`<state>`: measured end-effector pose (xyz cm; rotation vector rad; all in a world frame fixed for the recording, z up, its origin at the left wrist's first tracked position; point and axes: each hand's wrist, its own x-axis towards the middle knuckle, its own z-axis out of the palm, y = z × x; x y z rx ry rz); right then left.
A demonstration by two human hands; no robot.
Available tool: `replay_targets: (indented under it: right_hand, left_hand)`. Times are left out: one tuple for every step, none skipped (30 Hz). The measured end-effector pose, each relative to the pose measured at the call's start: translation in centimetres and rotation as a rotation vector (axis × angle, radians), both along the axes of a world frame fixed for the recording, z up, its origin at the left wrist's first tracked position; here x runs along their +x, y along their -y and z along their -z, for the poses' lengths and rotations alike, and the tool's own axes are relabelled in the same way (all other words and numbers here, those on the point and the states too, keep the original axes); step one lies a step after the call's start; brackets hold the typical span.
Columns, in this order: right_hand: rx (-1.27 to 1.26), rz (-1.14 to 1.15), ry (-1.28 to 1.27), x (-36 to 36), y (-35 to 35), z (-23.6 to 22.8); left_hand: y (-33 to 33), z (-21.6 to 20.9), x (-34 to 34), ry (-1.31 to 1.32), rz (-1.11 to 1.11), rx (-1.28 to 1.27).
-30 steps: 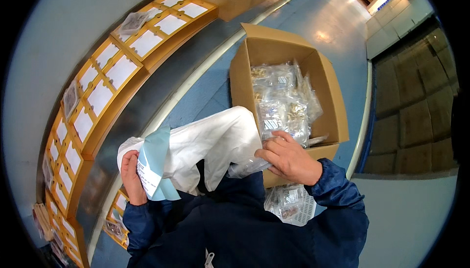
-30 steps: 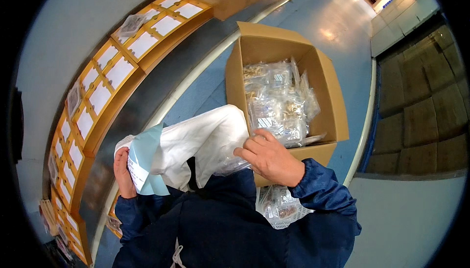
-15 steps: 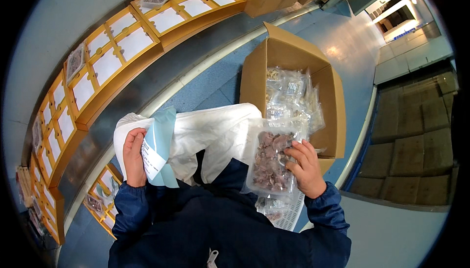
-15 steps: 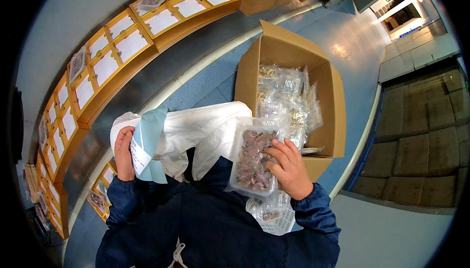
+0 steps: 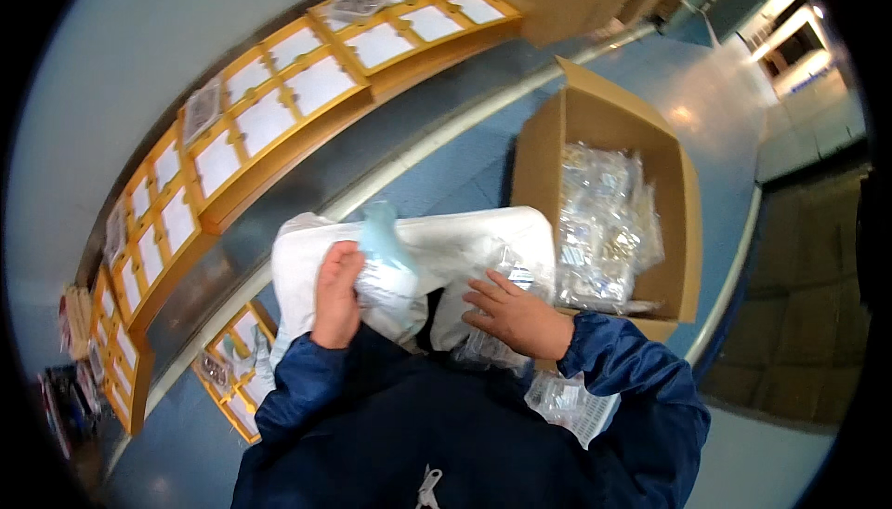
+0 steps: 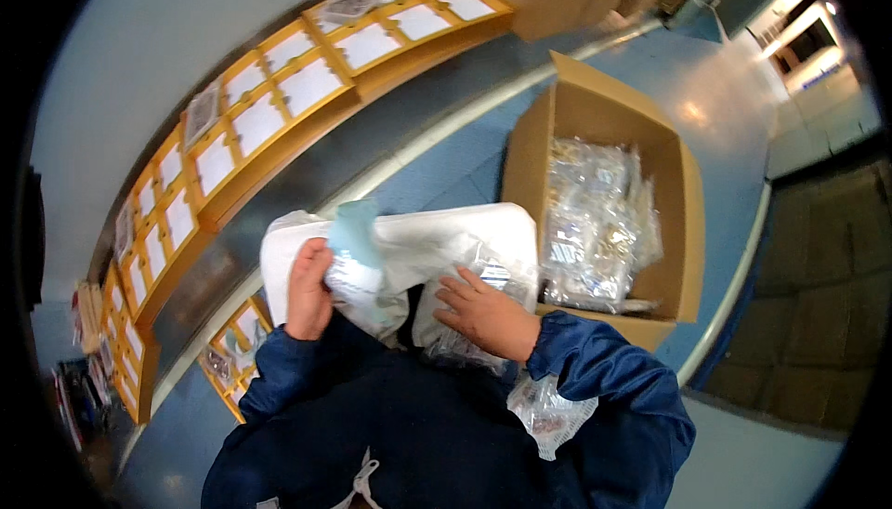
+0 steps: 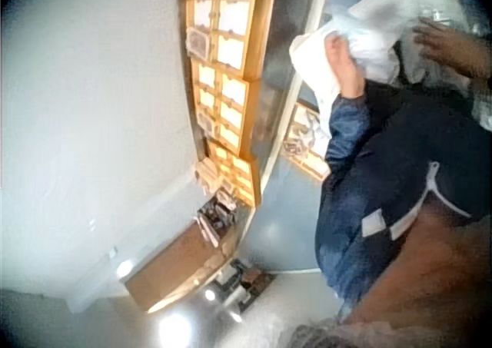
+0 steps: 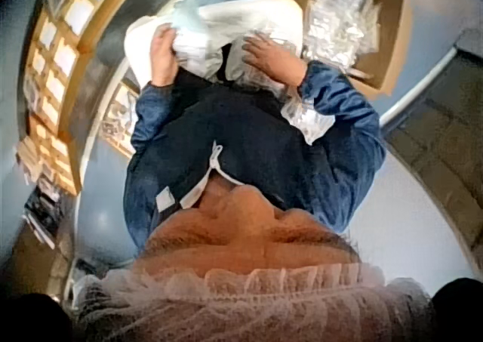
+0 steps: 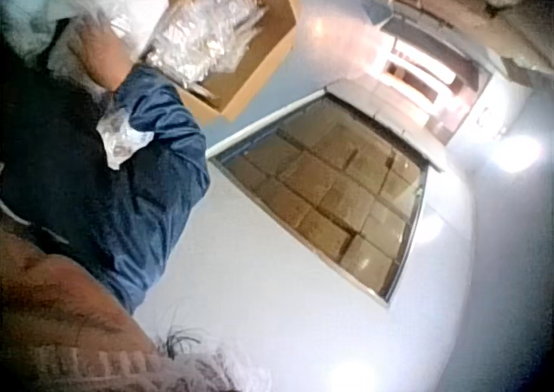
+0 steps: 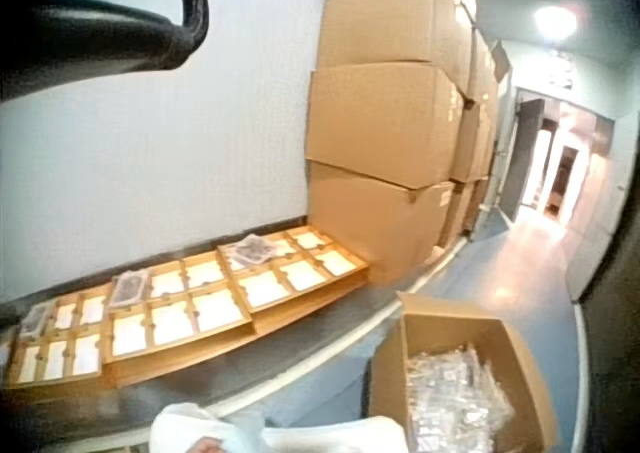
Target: The person repeatedly picks up small plastic-wrapped packages from a cardboard box, checks a printed list, and places the packages into a wooden display rack with multiple compartments. The person handles the packages one at a time and occasionally adjusts the list.
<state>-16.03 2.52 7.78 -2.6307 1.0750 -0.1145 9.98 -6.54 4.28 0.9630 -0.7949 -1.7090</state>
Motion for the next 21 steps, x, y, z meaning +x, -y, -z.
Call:
replay_targets:
  right_hand:
    - [-0.006,0.003,0.042,0.4,0.4,0.7]
    - [0.005,0.049,0.097,0.8,0.8,1.0]
    - [0.083,0.153,0.205,1.4,1.1,0.7]
    - [0.163,0.259,0.311,2.1,1.3,-0.1]
    - [0.246,0.378,0.404,2.5,1.2,-0.8]
    - [0.156,0.467,0.5,3.3,1.2,-1.1]
    - [0.2,0.529,0.555,4.1,1.3,-0.6]
    - [0.239,0.602,0.608,4.5,1.3,0.1]
    - [0.277,0.676,0.662,4.6,1.2,0.8]
    - [0.311,0.729,0.713,4.4,1.4,1.2]
    - [0.344,0.779,0.766,4.2,1.8,1.5]
    - [0.377,0.828,0.82,4.0,2.2,1.8]
    - [0.451,0.87,0.957,3.7,2.5,2.3]
    - [0.527,0.902,1.095,3.4,2.9,2.7]
    - [0.603,0.931,1.234,3.1,3.2,2.8]
    - [0.629,0.952,1.097,2.6,3.1,2.5]
    - [0.302,0.899,0.911,2.7,3.4,1.8]
    - [-0.014,0.83,0.714,2.8,3.6,0.9]
    - [-0.319,0.745,0.507,3.0,3.7,0.2]
    - [-0.307,0.67,0.517,3.3,3.7,-0.5]
    - [-0.295,0.596,0.527,3.5,3.7,-1.2]
  left_hand:
    - [-0.3,0.4,-0.2,0.017,-0.013,-0.003]
    - [-0.5,0.7,-0.5,0.005,-0.001,0.033]
    - [-0.9,0.9,-0.8,0.005,0.015,0.044]
    - [-1.1,1.5,-1.0,-0.017,0.004,0.053]
    - [-1.3,1.9,-1.8,-0.049,0.005,0.064]
    - [-1.5,2.0,-2.2,-0.065,0.036,0.085]
    - [-1.7,1.9,-2.6,-0.08,0.067,0.105]
    - [-1.8,1.7,-3.1,-0.099,0.111,0.124]
    - [-1.8,1.4,-3.5,-0.127,0.122,0.145]
    - [-1.8,1.1,-3.8,-0.156,0.133,0.166]
    - [-1.8,0.7,-4.0,-0.183,0.141,0.185]
    - [-1.8,0.4,-4.0,-0.099,0.223,0.128]
    - [-1.8,0.2,-3.9,-0.015,0.303,0.07]
    - [-1.8,0.0,-3.7,0.07,0.378,0.01]
    - [-1.9,0.3,-3.6,0.061,0.397,0.002]
    - [-2.1,0.7,-3.5,0.053,0.416,-0.006]
    - [-2.1,1.1,-3.4,0.044,0.434,-0.01]
    - [-2.1,0.9,-3.5,0.053,0.429,-0.004]
    - [-2.0,0.4,-3.6,0.063,0.424,0.002]
    - [-2.0,0.2,-3.8,0.071,0.42,0.007]
    - [-2.1,0.3,-3.8,0.1,0.43,-0.032]
